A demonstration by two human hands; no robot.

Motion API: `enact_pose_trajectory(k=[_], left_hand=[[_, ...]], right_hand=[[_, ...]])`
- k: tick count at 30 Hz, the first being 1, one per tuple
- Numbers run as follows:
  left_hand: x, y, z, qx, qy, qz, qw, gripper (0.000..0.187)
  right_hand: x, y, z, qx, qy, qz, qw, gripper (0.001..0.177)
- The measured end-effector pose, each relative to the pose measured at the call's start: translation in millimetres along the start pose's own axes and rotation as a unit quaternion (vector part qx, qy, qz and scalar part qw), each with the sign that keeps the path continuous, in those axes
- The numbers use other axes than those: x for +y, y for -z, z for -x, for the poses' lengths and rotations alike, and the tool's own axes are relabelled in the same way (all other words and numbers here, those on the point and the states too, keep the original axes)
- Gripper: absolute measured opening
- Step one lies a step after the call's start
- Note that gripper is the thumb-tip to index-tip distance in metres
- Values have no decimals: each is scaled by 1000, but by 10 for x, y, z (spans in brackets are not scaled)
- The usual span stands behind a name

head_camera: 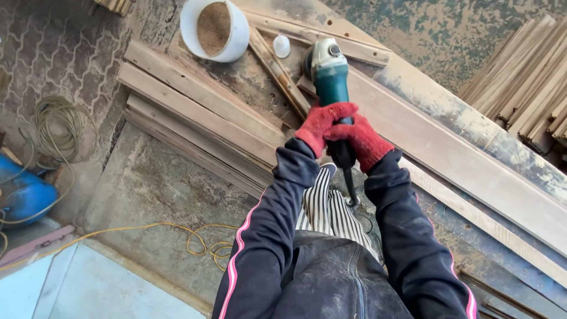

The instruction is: Sanding the edges of wooden planks using a handheld power grinder.

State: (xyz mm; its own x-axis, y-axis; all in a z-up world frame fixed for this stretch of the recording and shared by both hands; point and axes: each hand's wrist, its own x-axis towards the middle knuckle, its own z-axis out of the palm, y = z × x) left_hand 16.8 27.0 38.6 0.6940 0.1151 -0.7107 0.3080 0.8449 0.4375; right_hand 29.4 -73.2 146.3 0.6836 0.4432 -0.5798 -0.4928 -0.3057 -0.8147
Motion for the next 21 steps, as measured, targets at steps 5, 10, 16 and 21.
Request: enact_pose_trajectory(k=[5,10,16,21], left_hand=[[-166,-41,60,31,-17,-18,999,60],[-416,-495,526,17,23,-47,998,58],[-1054,-822,517,-25,92,-159,983,65],[-1505,-901,485,-64,126,-236,961,77]], right_hand=[[-335,-72,327,43,-56,24,997,34],[-88,130,669,101,-67,53,991,36],[741,664,937,244,-112,-38,962,48],[1081,947,1063,295,-127,-44,946,50]])
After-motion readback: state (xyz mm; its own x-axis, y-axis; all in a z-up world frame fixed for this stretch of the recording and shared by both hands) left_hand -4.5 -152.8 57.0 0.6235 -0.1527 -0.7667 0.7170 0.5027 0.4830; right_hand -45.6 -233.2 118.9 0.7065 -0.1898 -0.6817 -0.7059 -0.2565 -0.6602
